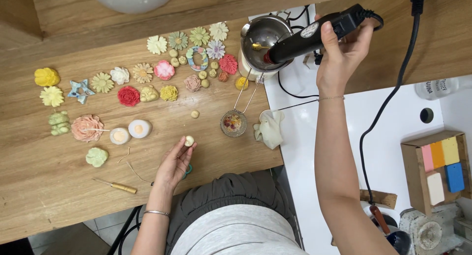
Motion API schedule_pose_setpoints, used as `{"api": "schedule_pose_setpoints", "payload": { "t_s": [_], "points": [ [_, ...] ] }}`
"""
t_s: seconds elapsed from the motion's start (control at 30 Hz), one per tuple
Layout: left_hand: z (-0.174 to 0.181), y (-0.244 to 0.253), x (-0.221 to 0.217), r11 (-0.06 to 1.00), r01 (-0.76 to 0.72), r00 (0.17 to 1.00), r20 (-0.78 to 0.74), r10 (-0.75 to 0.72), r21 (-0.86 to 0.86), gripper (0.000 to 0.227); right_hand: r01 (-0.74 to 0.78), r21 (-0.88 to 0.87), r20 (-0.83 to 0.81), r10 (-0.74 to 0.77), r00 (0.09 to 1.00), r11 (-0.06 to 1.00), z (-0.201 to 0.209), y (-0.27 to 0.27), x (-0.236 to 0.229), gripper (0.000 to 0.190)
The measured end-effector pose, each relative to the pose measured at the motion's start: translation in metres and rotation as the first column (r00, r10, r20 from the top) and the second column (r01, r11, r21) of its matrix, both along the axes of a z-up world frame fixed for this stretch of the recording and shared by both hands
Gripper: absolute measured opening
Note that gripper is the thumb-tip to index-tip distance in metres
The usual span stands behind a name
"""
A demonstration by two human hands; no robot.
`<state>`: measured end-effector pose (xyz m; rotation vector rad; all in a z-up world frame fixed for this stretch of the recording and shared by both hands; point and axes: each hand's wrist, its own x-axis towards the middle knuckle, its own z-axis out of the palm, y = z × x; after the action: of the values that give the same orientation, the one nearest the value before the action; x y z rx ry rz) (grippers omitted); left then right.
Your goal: Preparing and inserting wicks into small decorative wax pieces.
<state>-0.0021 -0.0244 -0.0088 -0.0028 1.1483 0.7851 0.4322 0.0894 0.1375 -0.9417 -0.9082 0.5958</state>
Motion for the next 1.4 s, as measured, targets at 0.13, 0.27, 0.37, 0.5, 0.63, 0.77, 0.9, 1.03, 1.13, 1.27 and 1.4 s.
{"api": "schedule_pose_setpoints", "payload": {
  "t_s": [0.13, 0.27, 0.37, 0.5, 0.63, 0.77, 0.9, 1.03, 1.13, 1.27, 1.4],
  "points": [
    [0.000, 0.004, 0.003, 1.000, 0.031, 1.000, 0.006, -0.031, -0.001, 0.031, -0.004, 0.009, -0.025, 0.004, 1.000, 1.000, -0.003, -0.002, 0.006, 0.040],
    [0.001, 0.007, 0.005, 0.999, 0.049, 0.999, 0.015, -0.049, 0.005, 0.032, 0.016, 0.023, -0.076, -0.015, 0.997, 1.000, 0.000, -0.002, 0.003, 0.039],
    [0.001, 0.006, 0.004, 0.998, 0.060, 0.998, 0.010, -0.060, 0.019, 0.031, 0.009, 0.041, -0.086, -0.005, 0.996, 0.999, 0.002, -0.001, -0.001, 0.037],
    [0.003, 0.005, 0.002, 0.998, 0.062, 0.998, 0.012, -0.062, 0.024, 0.031, 0.033, 0.052, -0.074, -0.029, 0.997, 0.998, -0.002, 0.001, -0.003, 0.035],
    [0.008, 0.004, 0.001, 0.998, 0.051, 0.999, 0.003, -0.051, 0.026, 0.029, 0.034, 0.048, -0.098, -0.029, 0.995, 0.998, 0.004, 0.004, -0.010, 0.032],
    [0.005, 0.002, -0.003, 0.999, 0.036, 0.999, 0.007, -0.036, 0.030, 0.027, 0.041, 0.090, -0.054, -0.036, 0.998, 0.995, -0.005, 0.011, -0.009, 0.031],
    [-0.002, 0.001, -0.007, 1.000, 0.024, 1.000, 0.002, -0.024, 0.019, 0.026, 0.043, 0.138, -0.045, -0.037, 0.998, 0.989, -0.004, 0.010, -0.009, 0.033],
    [-0.001, 0.002, -0.006, 0.999, 0.024, 1.000, 0.001, -0.024, 0.023, 0.026, 0.080, 0.128, -0.204, -0.053, 0.978, 0.989, 0.007, 0.000, -0.006, 0.032],
    [0.005, 0.004, 0.000, 0.999, 0.036, 0.999, -0.005, -0.036, 0.019, 0.028, 0.087, 0.174, -0.287, -0.033, 0.957, 0.981, 0.001, -0.010, 0.007, 0.035],
    [0.010, 0.005, 0.004, 0.998, 0.059, 0.998, -0.013, -0.059, 0.028, 0.029, 0.032, 0.213, -0.375, 0.051, 0.926, 0.976, 0.031, -0.049, 0.017, 0.038],
    [0.009, 0.007, 0.006, 0.996, 0.078, 0.997, -0.019, -0.078, 0.030, 0.029, 0.011, 0.174, -0.499, 0.079, 0.863, 0.985, 0.081, -0.108, 0.003, 0.046]
  ]
}}
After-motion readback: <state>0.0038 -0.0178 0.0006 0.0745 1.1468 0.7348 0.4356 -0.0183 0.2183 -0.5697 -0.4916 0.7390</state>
